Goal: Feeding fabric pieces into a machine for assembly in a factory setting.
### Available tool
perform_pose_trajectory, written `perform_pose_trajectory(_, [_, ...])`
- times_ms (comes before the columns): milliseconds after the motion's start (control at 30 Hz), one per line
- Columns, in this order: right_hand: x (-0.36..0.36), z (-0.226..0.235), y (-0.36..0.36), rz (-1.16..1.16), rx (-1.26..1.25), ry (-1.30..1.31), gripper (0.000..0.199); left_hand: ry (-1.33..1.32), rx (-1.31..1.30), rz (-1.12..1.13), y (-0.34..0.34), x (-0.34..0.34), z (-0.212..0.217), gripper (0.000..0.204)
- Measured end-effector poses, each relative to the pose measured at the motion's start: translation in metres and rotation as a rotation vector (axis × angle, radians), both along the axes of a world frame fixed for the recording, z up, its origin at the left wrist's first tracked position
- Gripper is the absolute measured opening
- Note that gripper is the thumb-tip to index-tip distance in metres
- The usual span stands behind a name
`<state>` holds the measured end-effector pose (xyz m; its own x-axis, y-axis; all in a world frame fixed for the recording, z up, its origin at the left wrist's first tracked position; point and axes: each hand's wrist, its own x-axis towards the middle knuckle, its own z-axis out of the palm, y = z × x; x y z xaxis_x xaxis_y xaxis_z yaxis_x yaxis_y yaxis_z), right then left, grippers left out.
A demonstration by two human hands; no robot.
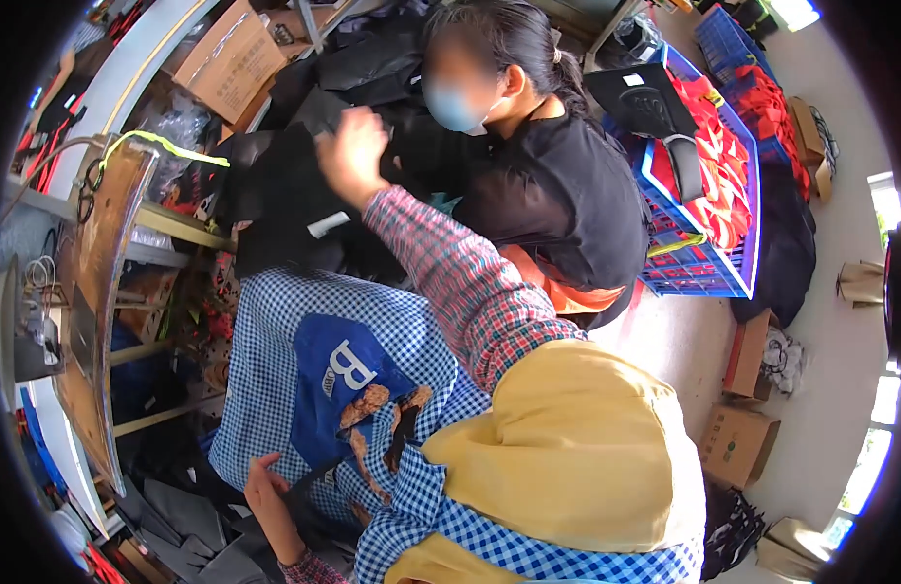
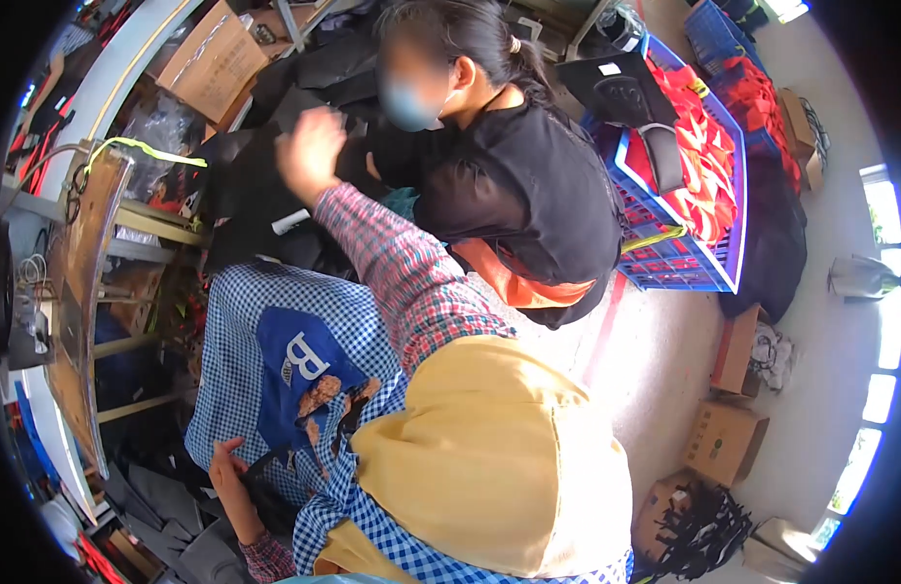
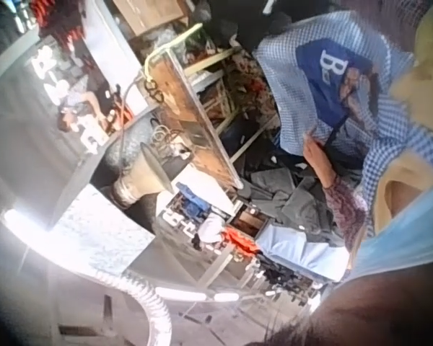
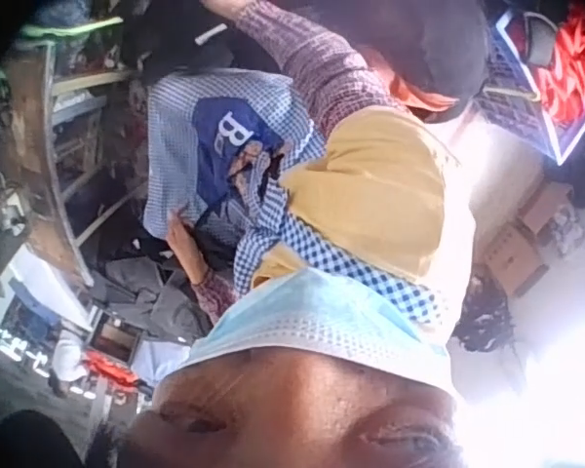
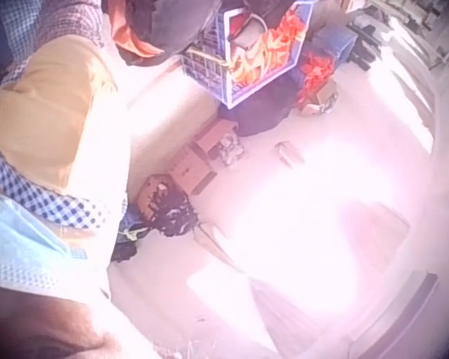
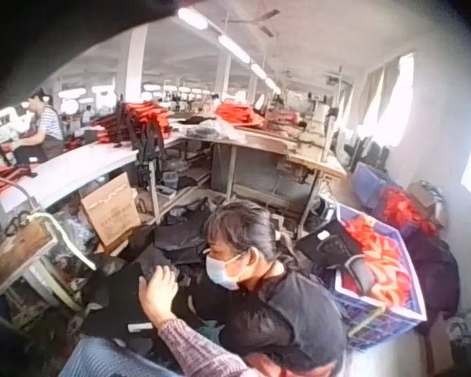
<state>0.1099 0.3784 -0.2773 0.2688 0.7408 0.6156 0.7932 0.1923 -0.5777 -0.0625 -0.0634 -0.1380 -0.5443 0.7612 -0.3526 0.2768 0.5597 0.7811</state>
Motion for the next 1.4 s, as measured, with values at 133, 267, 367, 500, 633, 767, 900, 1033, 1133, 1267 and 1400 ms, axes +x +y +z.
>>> perform_pose_trajectory(133, [-0.029,0.109,-0.114,1.279,-0.396,0.242,0.035,0.105,0.014,0.035,0.001,0.0,0.008,0.048])
perform_pose_trajectory(267, [-0.051,0.157,-0.226,2.019,-0.668,-0.158,0.064,0.174,0.094,-0.001,0.01,-0.013,0.011,0.05])
perform_pose_trajectory(367, [-0.057,0.154,-0.281,2.169,-0.552,-0.061,0.054,0.314,0.21,0.033,0.016,-0.009,0.011,0.051])
perform_pose_trajectory(500, [-0.069,0.141,-0.3,2.107,-0.519,-0.014,0.038,0.133,0.129,0.048,0.017,-0.007,0.04,0.053])
perform_pose_trajectory(633, [-0.069,0.141,-0.283,2.057,-0.47,0.006,0.034,0.515,0.114,-0.301,0.01,-0.012,0.057,0.038])
perform_pose_trajectory(767, [-0.08,0.172,-0.257,2.119,-0.272,0.163,0.033,0.795,-0.116,-0.502,-0.017,-0.04,0.096,0.032])
perform_pose_trajectory(900, [-0.063,0.198,-0.24,2.159,-0.447,0.266,0.035,0.636,-0.296,-0.429,-0.003,-0.032,0.132,0.044])
perform_pose_trajectory(1033, [-0.053,0.189,-0.238,2.173,-0.487,0.276,0.037,0.57,-0.235,-0.584,0.012,-0.024,0.13,0.039])
perform_pose_trajectory(1133, [-0.037,0.169,-0.231,2.175,-0.759,0.353,0.038,0.73,-0.144,-0.735,0.019,-0.026,0.109,0.03])
perform_pose_trajectory(1267, [-0.009,0.138,-0.228,1.879,-0.404,0.282,0.04,0.63,-0.174,-0.779,0.031,-0.017,0.075,0.024])
perform_pose_trajectory(1400, [0.051,0.134,-0.209,1.538,-0.407,0.295,0.041,0.697,-0.077,-0.762,0.039,0.002,0.06,0.022])
